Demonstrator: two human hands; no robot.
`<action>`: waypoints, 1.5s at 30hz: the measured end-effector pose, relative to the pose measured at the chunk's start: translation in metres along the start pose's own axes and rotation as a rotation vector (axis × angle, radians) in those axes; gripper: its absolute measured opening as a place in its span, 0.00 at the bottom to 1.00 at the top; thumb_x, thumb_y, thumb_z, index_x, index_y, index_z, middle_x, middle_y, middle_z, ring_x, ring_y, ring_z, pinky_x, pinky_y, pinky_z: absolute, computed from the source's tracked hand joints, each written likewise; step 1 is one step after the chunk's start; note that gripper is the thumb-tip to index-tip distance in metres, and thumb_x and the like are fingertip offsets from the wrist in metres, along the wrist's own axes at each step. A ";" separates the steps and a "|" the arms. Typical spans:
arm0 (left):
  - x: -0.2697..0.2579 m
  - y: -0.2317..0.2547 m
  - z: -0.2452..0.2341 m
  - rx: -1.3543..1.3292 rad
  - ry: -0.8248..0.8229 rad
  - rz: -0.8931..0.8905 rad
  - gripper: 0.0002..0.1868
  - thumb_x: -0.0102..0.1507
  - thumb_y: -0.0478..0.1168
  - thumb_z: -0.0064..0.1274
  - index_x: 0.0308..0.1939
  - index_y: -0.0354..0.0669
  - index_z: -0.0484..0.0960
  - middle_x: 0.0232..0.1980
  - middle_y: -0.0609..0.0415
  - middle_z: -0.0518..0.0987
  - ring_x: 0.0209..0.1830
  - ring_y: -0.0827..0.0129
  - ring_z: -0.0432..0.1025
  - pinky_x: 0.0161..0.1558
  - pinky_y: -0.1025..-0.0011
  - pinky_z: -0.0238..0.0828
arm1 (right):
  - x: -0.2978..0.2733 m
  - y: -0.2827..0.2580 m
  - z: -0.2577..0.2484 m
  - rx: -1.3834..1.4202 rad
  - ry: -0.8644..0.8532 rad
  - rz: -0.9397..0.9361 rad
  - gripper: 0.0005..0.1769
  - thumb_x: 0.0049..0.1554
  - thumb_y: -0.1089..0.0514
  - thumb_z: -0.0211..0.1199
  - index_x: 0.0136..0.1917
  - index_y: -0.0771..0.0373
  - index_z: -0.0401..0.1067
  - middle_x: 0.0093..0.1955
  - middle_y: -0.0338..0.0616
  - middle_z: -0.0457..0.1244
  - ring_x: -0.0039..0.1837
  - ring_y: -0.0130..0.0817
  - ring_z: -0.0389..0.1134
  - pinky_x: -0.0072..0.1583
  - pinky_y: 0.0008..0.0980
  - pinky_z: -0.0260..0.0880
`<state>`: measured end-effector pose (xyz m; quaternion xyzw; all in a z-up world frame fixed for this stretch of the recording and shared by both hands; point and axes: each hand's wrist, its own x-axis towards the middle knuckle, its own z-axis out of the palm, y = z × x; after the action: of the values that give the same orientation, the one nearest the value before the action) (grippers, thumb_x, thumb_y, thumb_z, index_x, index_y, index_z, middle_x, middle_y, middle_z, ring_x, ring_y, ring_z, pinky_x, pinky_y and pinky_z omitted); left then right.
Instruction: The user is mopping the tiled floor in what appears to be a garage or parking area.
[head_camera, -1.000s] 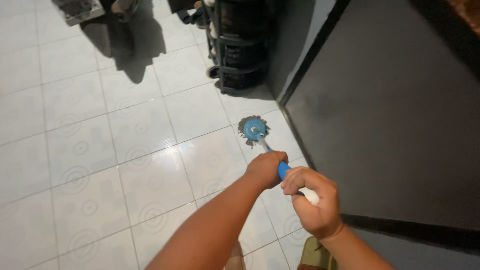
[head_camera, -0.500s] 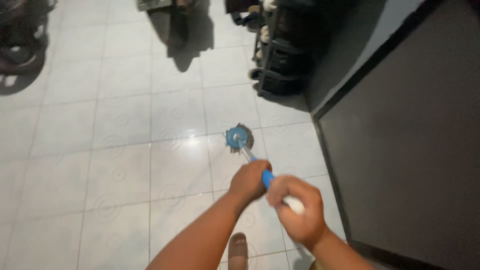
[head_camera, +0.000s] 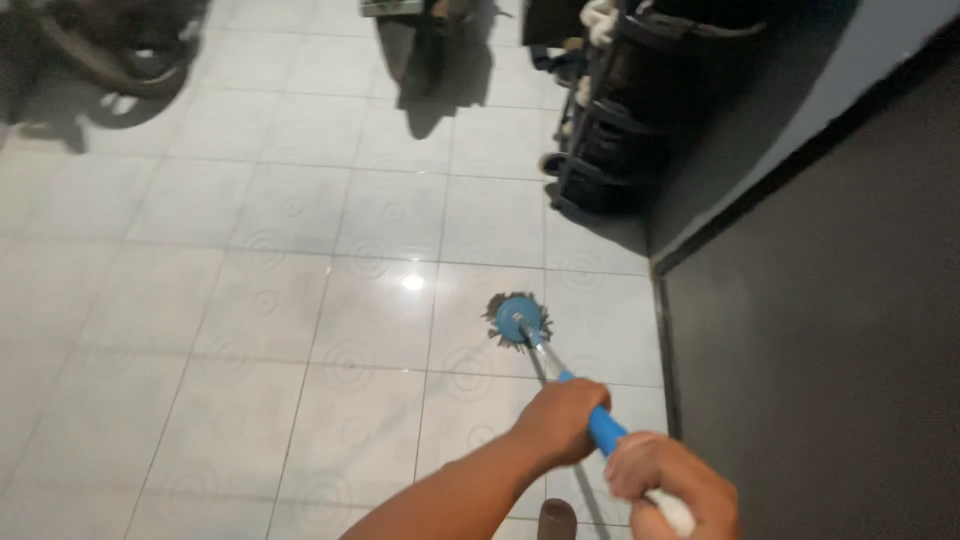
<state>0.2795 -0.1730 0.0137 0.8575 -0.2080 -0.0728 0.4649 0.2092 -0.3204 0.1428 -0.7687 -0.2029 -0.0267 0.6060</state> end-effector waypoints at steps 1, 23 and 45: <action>0.007 0.001 0.006 -0.002 0.011 -0.013 0.08 0.55 0.38 0.55 0.38 0.46 0.80 0.42 0.42 0.81 0.44 0.43 0.76 0.46 0.51 0.73 | 0.001 0.003 -0.006 0.006 -0.016 0.001 0.03 0.45 0.68 0.55 0.33 0.65 0.69 0.34 0.45 0.66 0.40 0.33 0.72 0.51 0.35 0.74; 0.042 0.050 0.127 -0.072 0.103 -0.130 0.14 0.54 0.41 0.58 0.44 0.50 0.80 0.46 0.46 0.82 0.48 0.45 0.76 0.48 0.54 0.73 | -0.038 0.037 -0.115 -0.146 -0.201 -0.017 0.05 0.36 0.61 0.58 0.27 0.62 0.63 0.27 0.45 0.61 0.37 0.36 0.67 0.46 0.38 0.73; -0.076 0.021 -0.007 0.172 0.409 -0.382 0.08 0.54 0.37 0.57 0.37 0.48 0.79 0.42 0.50 0.80 0.45 0.49 0.75 0.46 0.56 0.72 | 0.026 0.018 -0.008 0.192 -0.571 0.111 0.10 0.30 0.59 0.56 0.27 0.66 0.66 0.30 0.50 0.64 0.39 0.42 0.66 0.47 0.44 0.71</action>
<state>0.2077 -0.1453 0.0296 0.9142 0.0498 0.0334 0.4007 0.2405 -0.3240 0.1360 -0.6942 -0.3244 0.2429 0.5948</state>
